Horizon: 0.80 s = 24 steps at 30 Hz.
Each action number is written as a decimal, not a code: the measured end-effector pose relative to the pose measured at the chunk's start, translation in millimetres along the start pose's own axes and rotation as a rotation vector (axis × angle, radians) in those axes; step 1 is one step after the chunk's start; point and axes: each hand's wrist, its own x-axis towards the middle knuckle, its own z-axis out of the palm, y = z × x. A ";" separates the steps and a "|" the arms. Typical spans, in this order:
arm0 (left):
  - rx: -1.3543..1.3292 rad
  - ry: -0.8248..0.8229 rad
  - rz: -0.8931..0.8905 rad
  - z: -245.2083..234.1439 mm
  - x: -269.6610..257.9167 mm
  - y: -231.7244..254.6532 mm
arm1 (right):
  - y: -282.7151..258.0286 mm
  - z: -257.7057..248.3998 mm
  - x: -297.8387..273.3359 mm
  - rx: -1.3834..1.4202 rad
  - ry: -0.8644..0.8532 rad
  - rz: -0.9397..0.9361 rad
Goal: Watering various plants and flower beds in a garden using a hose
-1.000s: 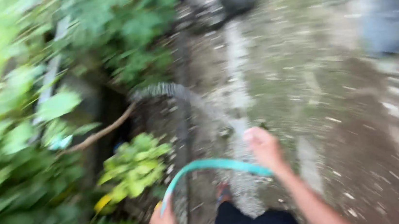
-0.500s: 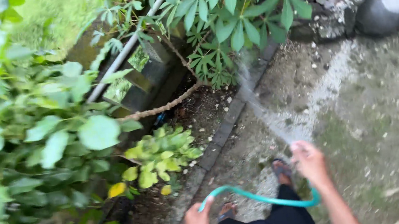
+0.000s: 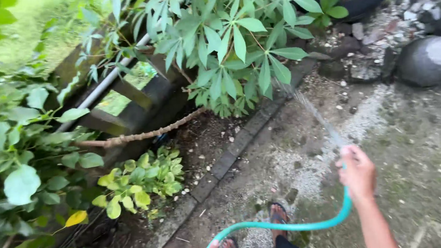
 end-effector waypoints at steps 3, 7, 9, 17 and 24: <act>0.053 -0.058 -0.075 2.9 5.1 -13.9 | 12.4 -4.4 6.5 0.157 0.011 0.058; 0.110 -0.090 -0.004 20.1 10.1 -48.8 | 13.9 -3.2 -7.2 0.132 -0.034 0.052; 0.086 -0.091 -0.036 19.0 1.9 -65.1 | 22.8 -1.8 -15.4 0.129 -0.019 0.044; -0.064 -0.212 -0.259 25.0 -67.8 -175.3 | 38.8 4.2 -89.6 0.005 -0.137 0.047; -0.236 0.054 -0.084 64.8 -168.5 -226.4 | 97.4 -42.4 -148.8 -0.068 -0.222 -0.070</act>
